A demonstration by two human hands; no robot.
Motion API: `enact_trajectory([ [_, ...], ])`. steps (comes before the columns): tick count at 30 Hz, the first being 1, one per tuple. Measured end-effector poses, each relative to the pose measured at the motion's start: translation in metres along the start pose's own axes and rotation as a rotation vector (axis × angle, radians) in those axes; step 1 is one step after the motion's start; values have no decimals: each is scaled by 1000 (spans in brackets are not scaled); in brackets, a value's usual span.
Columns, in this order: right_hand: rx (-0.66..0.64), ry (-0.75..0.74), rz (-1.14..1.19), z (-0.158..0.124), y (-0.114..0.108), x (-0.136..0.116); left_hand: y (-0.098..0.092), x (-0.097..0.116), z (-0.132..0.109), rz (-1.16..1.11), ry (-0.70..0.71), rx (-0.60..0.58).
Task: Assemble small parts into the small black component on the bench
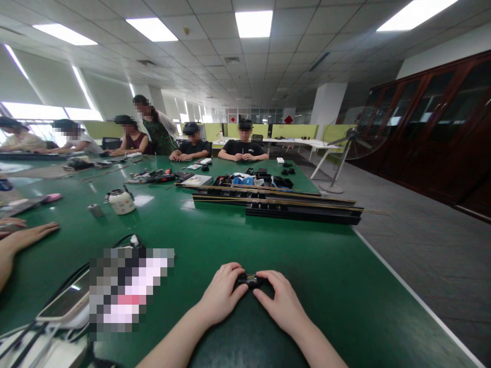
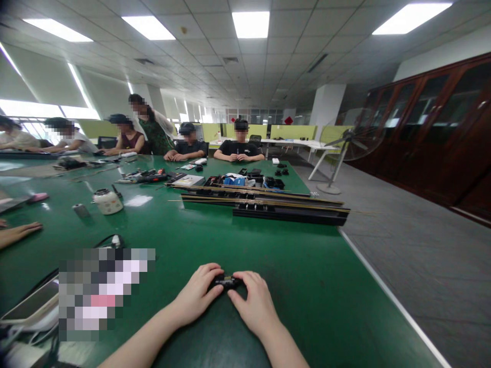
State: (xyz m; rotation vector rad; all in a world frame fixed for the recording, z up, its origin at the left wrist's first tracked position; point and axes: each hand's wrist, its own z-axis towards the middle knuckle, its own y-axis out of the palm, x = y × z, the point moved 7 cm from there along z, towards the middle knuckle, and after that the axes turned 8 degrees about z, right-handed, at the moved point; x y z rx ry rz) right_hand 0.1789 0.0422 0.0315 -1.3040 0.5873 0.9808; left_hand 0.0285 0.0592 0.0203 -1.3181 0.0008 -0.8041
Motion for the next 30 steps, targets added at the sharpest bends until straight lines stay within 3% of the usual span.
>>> enact_trajectory([
  [11,-68,-16,-32,-1,3,-2,-2,6,-2,-53,46,-30],
  [30,-55,-52,34,1,1,-3,-3,7,-2,-72,63,-29],
])
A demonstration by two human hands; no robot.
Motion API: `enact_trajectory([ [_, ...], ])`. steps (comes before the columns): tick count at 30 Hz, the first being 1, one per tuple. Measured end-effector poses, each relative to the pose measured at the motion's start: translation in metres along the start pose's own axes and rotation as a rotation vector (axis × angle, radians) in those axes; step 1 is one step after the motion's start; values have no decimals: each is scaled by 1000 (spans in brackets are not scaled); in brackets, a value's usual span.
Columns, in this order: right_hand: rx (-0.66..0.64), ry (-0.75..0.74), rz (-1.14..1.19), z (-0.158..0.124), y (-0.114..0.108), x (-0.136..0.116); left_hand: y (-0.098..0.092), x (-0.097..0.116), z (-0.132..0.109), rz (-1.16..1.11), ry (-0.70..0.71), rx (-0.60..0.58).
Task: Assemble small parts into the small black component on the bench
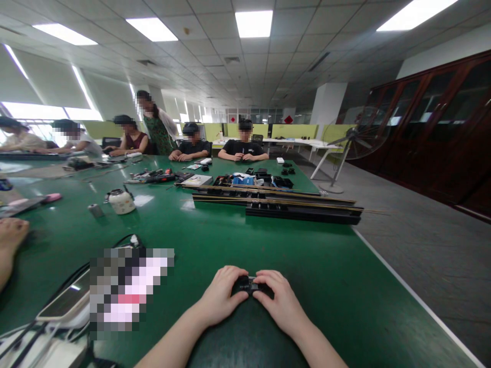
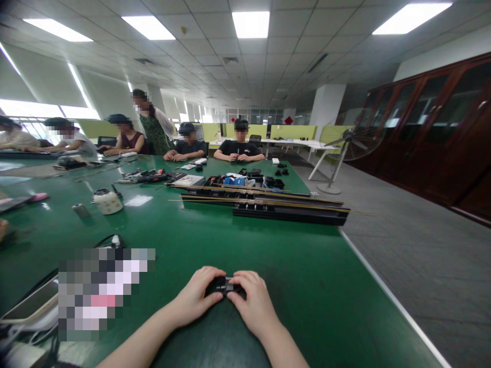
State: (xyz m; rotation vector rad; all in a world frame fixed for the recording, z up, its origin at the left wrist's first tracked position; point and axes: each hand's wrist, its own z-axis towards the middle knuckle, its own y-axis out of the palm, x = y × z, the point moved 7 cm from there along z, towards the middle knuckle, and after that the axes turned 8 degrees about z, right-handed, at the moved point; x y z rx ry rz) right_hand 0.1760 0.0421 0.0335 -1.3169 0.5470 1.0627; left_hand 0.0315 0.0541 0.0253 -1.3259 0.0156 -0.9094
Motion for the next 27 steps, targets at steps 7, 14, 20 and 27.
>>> enact_trajectory([
  [7,104,55,166,1,-7,9,1,-1,0,-15,-14,-19],
  [14,146,160,289,3,-11,19,0,0,0,-15,-17,-25],
  [20,187,172,467,5,-11,28,1,0,0,-4,-26,-21],
  [27,318,207,666,6,-16,38,-1,0,1,0,-34,-27],
])
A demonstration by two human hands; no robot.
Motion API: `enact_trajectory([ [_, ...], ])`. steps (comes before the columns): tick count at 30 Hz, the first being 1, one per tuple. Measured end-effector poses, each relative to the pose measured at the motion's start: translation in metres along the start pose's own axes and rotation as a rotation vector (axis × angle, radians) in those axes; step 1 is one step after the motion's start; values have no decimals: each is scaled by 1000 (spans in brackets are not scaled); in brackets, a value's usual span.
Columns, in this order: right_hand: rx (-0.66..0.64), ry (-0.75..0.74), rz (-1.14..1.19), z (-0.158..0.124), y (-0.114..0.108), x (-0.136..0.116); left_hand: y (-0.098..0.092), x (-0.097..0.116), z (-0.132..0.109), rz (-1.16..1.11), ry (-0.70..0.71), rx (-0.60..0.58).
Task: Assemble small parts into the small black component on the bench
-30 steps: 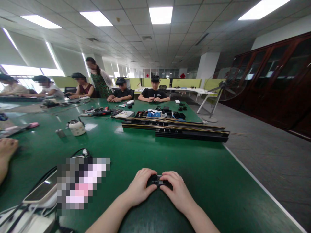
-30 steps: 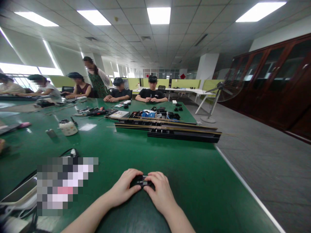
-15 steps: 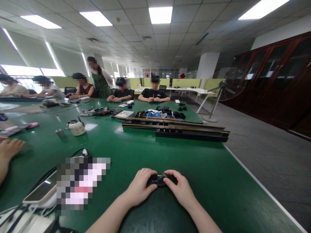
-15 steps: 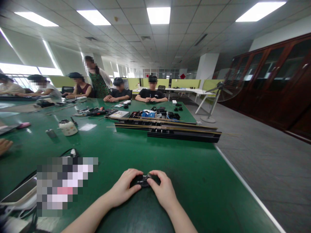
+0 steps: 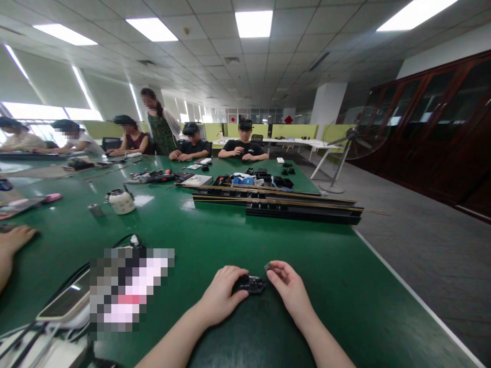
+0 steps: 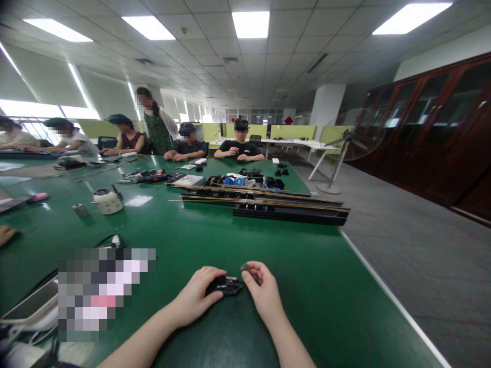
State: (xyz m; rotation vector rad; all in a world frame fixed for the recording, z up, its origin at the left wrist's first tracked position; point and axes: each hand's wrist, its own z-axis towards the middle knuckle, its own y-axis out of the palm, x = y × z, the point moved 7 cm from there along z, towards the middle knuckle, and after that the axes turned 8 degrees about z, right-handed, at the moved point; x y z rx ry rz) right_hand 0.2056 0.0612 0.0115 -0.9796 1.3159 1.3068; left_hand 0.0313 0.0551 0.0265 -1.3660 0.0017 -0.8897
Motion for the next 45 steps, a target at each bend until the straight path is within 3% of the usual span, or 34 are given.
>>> enact_trajectory([
  [7,83,57,76,0,-7,-2,0,0,-1,-6,-6,-13],
  [45,193,112,267,3,-17,10,-3,-2,-1,-1,-7,0],
])
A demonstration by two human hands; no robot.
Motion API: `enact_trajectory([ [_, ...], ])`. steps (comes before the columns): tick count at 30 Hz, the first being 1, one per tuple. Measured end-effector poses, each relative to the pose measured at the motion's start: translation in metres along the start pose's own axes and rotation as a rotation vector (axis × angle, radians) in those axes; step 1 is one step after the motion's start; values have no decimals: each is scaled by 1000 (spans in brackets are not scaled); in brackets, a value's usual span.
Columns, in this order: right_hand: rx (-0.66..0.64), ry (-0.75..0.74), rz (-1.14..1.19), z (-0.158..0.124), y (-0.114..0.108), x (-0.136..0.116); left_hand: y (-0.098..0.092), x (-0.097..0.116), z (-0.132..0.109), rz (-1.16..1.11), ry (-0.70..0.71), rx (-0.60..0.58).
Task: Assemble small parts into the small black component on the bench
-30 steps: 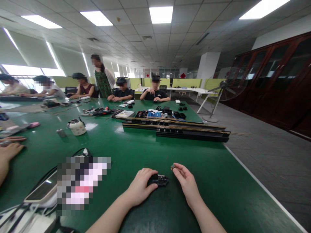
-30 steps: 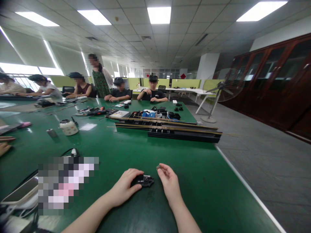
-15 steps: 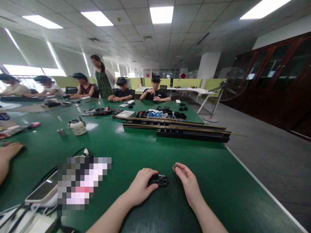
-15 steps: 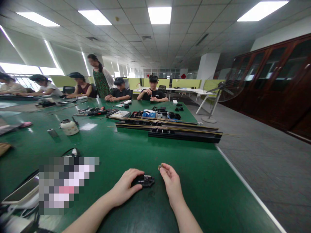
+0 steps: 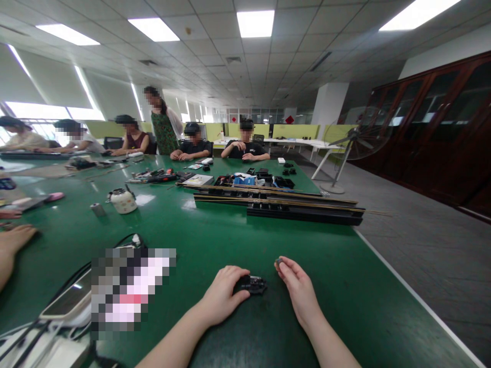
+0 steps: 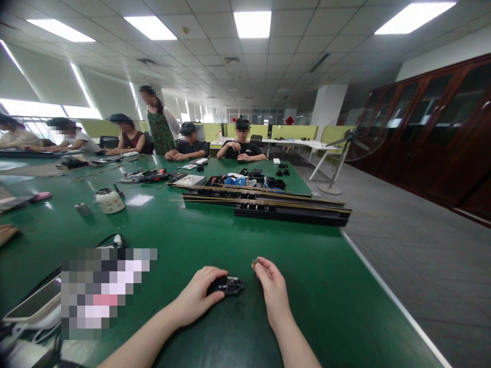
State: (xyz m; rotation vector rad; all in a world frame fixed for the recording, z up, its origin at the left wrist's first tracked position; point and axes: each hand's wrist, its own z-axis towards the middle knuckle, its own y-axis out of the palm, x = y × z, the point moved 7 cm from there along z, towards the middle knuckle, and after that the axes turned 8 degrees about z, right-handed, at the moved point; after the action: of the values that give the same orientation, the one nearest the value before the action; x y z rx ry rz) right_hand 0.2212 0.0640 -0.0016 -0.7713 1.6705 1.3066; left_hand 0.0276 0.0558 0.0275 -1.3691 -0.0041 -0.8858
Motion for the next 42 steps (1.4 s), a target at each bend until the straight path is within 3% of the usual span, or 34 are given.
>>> enact_trajectory([
  [15,9,30,67,1,-3,4,2,0,-1,-5,4,2],
  [32,11,-2,-34,-1,0,0,3,-1,-1,19,8,8],
  [42,-147,-84,-225,-6,14,-3,5,-2,1,20,-10,4],
])
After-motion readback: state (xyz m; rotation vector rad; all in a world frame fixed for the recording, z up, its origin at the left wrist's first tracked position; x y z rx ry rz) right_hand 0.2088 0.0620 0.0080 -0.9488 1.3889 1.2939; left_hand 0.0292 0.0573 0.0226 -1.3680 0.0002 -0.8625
